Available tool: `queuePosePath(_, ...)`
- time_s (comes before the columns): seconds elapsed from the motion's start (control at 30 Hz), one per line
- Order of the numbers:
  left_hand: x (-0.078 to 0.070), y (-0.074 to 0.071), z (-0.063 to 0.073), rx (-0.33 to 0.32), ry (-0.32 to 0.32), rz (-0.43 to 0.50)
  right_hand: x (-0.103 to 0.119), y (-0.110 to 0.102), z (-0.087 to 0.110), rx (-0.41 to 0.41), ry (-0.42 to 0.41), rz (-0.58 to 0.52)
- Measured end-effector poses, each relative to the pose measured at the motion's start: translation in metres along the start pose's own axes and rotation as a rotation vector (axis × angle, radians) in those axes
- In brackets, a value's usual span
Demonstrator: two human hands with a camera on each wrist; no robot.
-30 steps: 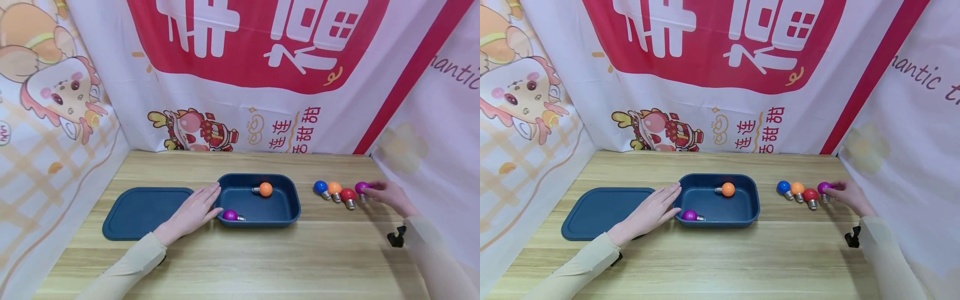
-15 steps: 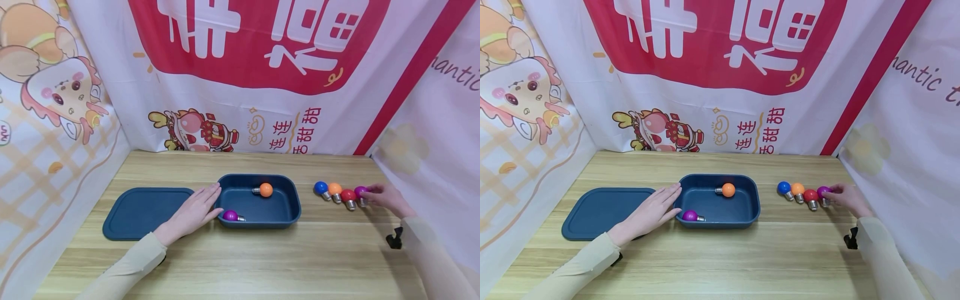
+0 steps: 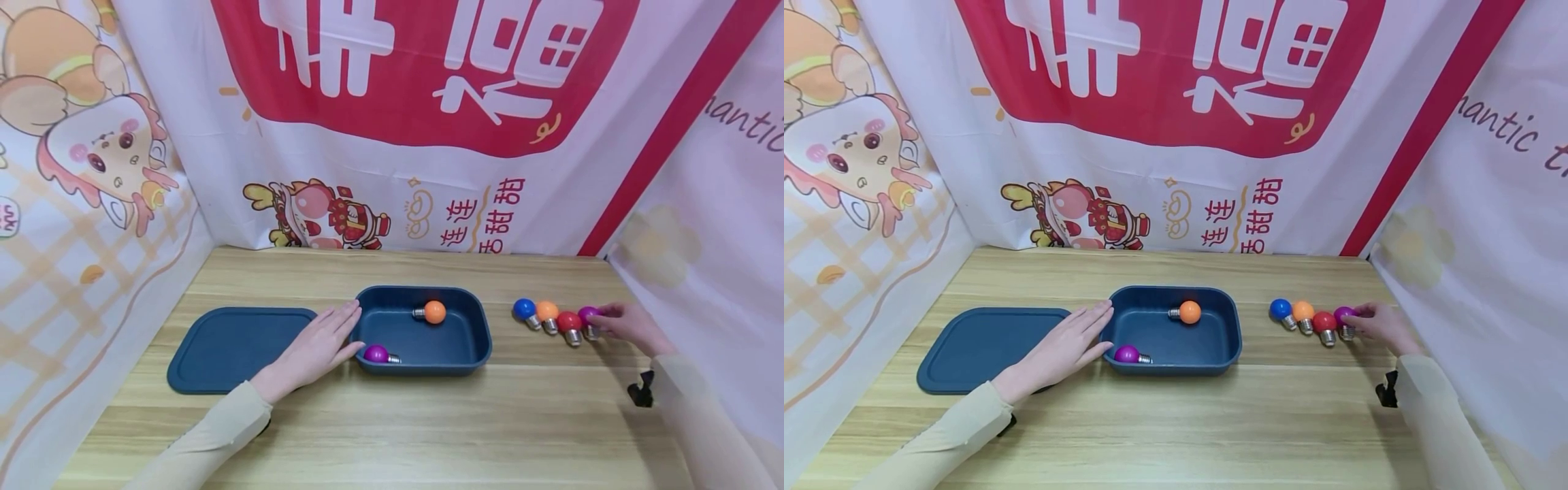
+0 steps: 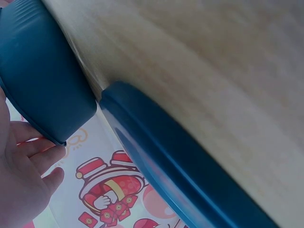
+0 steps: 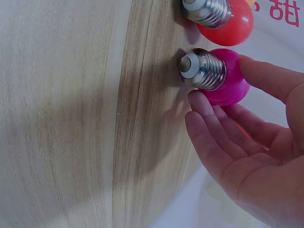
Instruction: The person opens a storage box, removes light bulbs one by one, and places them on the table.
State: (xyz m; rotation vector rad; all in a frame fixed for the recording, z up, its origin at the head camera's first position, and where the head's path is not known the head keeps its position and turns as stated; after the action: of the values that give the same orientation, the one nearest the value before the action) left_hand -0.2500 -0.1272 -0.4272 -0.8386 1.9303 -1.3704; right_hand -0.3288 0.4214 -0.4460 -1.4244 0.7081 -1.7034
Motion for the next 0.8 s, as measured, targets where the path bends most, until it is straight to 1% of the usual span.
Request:
queuePosePath(0.23, 0.0002, 0.0002, -0.0001, 0.003, -0.003, 0.002, -0.0009, -0.0009, -0.0004, 0.007, 0.024, 0.038)
queuePosePath(0.5, 0.0002, -0.0003, 0.0, 0.001, -0.007, -0.002, 0.0012, -0.001, -0.0005, 0.006, -0.008, 0.058)
queuePosePath(0.8, -0.0007, -0.0002, 0.0002, 0.006, -0.005, -0.001, -0.005, 0.001, -0.0017, 0.006, 0.007, 0.062)
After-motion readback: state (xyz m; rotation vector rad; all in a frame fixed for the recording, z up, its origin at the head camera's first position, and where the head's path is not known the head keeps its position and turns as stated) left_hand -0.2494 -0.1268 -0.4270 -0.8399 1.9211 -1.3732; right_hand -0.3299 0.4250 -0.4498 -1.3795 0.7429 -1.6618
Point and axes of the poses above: each hand's wrist, its own z-axis away from the middle knuckle, its own y-axis out of the palm, x = y × z, the point moved 8 cm from there along -z, towards the middle knuckle, and after that the axes turned 5 degrees about z, right-handed, at the moved point
